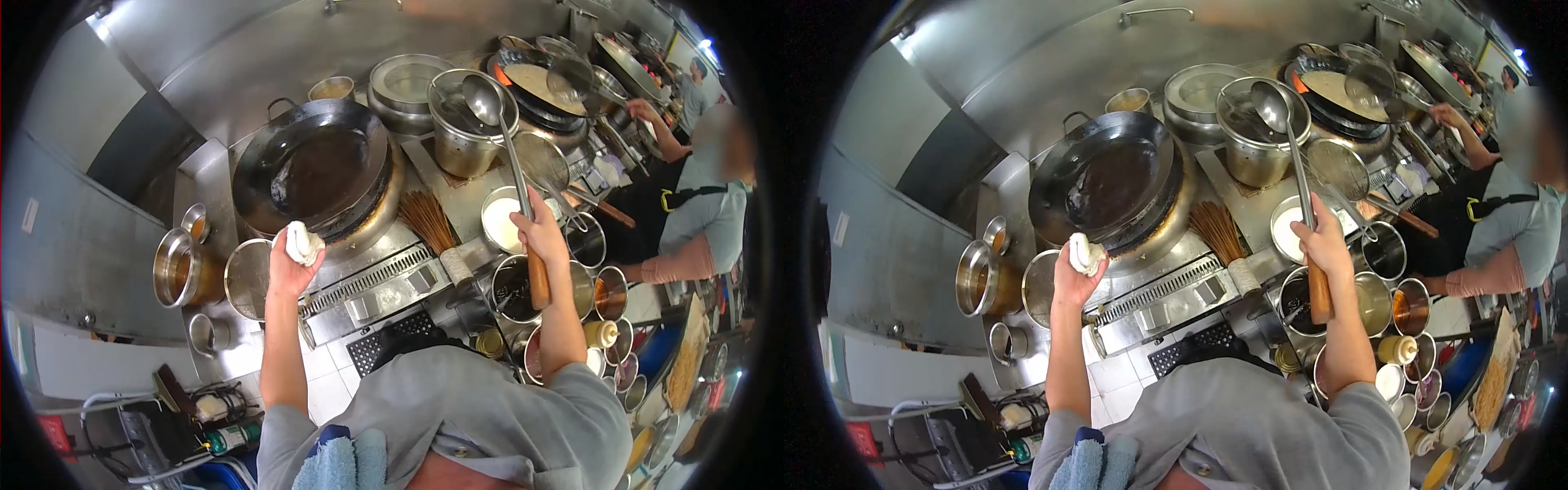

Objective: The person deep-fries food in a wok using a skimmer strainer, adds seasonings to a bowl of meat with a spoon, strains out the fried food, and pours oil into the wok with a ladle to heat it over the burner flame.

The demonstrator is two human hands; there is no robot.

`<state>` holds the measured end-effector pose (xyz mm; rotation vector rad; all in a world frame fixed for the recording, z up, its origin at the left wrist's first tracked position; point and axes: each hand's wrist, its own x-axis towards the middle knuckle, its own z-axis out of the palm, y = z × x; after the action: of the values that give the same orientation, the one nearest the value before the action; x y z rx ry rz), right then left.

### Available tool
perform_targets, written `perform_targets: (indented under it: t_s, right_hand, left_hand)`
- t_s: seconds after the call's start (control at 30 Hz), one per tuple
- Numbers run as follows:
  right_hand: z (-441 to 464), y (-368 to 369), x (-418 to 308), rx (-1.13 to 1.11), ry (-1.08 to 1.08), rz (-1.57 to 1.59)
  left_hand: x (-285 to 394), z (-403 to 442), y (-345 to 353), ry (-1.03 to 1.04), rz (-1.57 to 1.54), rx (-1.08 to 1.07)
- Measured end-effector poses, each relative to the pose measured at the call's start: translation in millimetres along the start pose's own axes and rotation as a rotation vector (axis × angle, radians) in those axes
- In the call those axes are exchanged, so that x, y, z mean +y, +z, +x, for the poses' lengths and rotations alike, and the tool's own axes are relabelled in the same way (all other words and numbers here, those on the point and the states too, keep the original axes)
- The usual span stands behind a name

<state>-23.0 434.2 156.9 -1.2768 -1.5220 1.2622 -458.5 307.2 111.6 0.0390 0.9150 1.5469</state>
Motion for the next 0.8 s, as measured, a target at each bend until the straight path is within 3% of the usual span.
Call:
perform_targets:
  t_s: [0.3, 0.57, 0.73, 0.8]
  right_hand:
    - [-29, -13, -39, -0.059, 0.131, 0.051]
    - [-51, -31, -66, -0.177, 0.166, 0.482]
    - [-85, -20, -70, -0.259, 0.21, 0.462]
    - [-79, -6, -38, -0.375, 0.2, 0.233]
  left_hand:
    - [-4, 9, -26, -0.189, -0.217, -0.246]
    - [-16, -3, -18, -0.217, -0.257, -0.225]
    - [-19, -11, -19, -0.166, -0.268, -0.206]
    - [-18, -7, -22, -0.151, -0.268, -0.2]
